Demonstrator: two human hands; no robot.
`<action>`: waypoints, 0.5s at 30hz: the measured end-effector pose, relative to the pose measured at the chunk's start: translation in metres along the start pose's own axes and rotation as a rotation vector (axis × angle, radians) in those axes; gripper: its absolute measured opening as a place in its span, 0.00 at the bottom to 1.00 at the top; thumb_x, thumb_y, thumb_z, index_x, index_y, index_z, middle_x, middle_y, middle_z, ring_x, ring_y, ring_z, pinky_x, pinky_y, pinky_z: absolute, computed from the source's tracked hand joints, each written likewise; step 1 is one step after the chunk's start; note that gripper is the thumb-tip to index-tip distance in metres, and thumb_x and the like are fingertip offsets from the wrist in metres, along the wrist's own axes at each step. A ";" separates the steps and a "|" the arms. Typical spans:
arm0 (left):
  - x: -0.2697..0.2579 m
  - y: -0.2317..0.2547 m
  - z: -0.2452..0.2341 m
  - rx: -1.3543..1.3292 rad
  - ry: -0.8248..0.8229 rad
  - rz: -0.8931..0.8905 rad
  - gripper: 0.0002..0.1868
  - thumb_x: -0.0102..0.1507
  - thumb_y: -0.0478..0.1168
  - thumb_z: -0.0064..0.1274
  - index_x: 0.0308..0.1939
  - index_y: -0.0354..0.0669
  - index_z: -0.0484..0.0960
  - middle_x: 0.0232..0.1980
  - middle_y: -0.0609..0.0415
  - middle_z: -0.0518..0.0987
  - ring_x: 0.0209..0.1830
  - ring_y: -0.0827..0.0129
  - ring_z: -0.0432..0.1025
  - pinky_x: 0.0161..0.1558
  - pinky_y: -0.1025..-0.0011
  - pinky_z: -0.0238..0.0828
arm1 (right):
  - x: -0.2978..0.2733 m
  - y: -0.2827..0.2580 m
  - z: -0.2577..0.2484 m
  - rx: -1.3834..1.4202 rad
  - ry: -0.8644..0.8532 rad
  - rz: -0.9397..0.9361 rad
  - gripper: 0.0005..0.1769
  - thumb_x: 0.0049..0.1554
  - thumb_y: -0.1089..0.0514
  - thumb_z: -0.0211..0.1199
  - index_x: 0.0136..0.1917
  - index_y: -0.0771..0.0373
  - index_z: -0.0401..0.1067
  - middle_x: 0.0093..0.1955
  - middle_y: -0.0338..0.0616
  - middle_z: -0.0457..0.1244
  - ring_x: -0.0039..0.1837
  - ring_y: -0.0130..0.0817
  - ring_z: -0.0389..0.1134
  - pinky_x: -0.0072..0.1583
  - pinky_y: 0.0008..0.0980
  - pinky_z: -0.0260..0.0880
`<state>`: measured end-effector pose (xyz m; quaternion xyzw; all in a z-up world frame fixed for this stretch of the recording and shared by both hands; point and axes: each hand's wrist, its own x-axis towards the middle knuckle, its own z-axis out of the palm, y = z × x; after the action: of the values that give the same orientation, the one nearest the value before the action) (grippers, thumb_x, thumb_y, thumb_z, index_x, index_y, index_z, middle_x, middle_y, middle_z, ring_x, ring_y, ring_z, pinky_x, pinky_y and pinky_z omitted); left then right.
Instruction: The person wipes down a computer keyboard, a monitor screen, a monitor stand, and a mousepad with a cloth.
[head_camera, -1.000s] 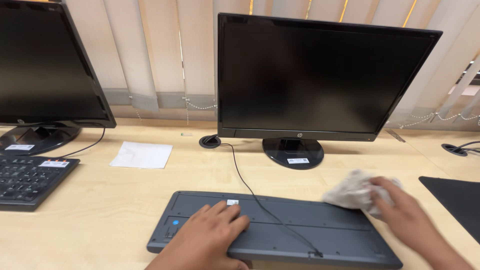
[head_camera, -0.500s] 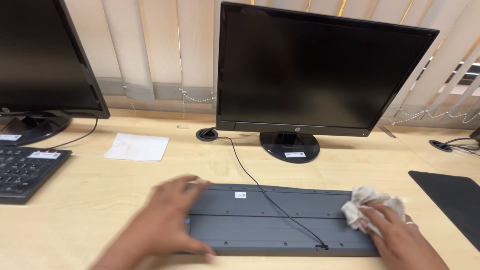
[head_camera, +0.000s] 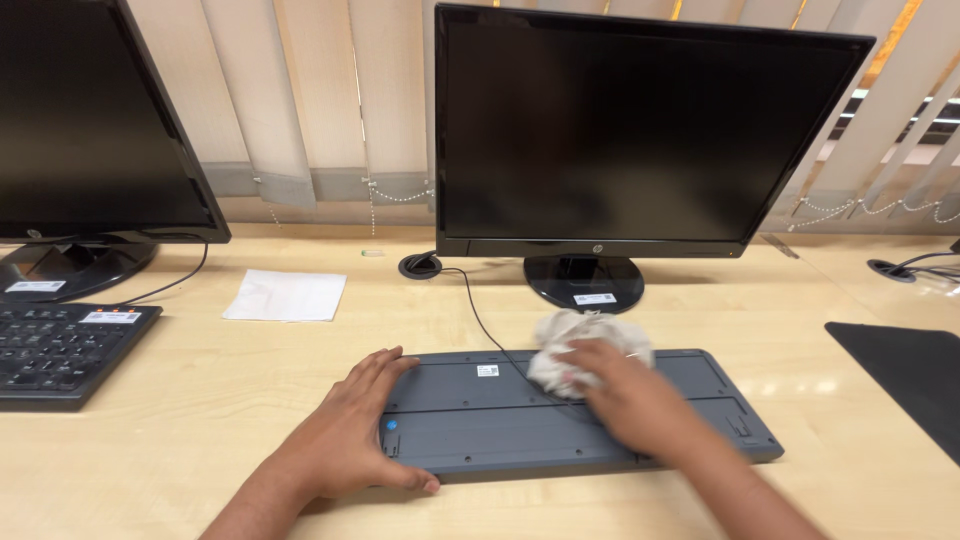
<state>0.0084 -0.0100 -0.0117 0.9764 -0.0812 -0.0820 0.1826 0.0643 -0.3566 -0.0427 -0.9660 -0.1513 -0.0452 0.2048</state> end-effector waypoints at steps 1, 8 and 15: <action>0.000 0.001 -0.002 0.003 -0.004 -0.027 0.76 0.30 0.70 0.68 0.78 0.57 0.50 0.83 0.53 0.46 0.85 0.62 0.40 0.79 0.58 0.46 | 0.002 0.019 -0.007 0.034 0.059 -0.009 0.24 0.58 0.54 0.59 0.69 0.45 0.71 0.73 0.36 0.61 0.73 0.44 0.63 0.71 0.39 0.62; -0.004 0.008 -0.006 -0.017 0.005 -0.081 0.77 0.28 0.68 0.67 0.78 0.51 0.50 0.83 0.55 0.49 0.83 0.62 0.47 0.79 0.61 0.52 | -0.066 0.079 -0.048 -0.121 0.098 0.336 0.25 0.59 0.47 0.63 0.69 0.46 0.69 0.71 0.38 0.64 0.70 0.42 0.67 0.71 0.38 0.67; 0.002 -0.002 -0.001 0.036 -0.019 -0.038 0.79 0.30 0.70 0.66 0.80 0.53 0.46 0.83 0.56 0.46 0.84 0.64 0.42 0.80 0.60 0.46 | -0.107 0.095 -0.049 -0.120 0.102 0.252 0.29 0.57 0.47 0.59 0.72 0.46 0.68 0.73 0.38 0.59 0.75 0.39 0.61 0.73 0.37 0.61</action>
<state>0.0112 -0.0086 -0.0116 0.9800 -0.0660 -0.0933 0.1626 -0.0090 -0.4889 -0.0501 -0.9842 -0.0154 -0.0772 0.1583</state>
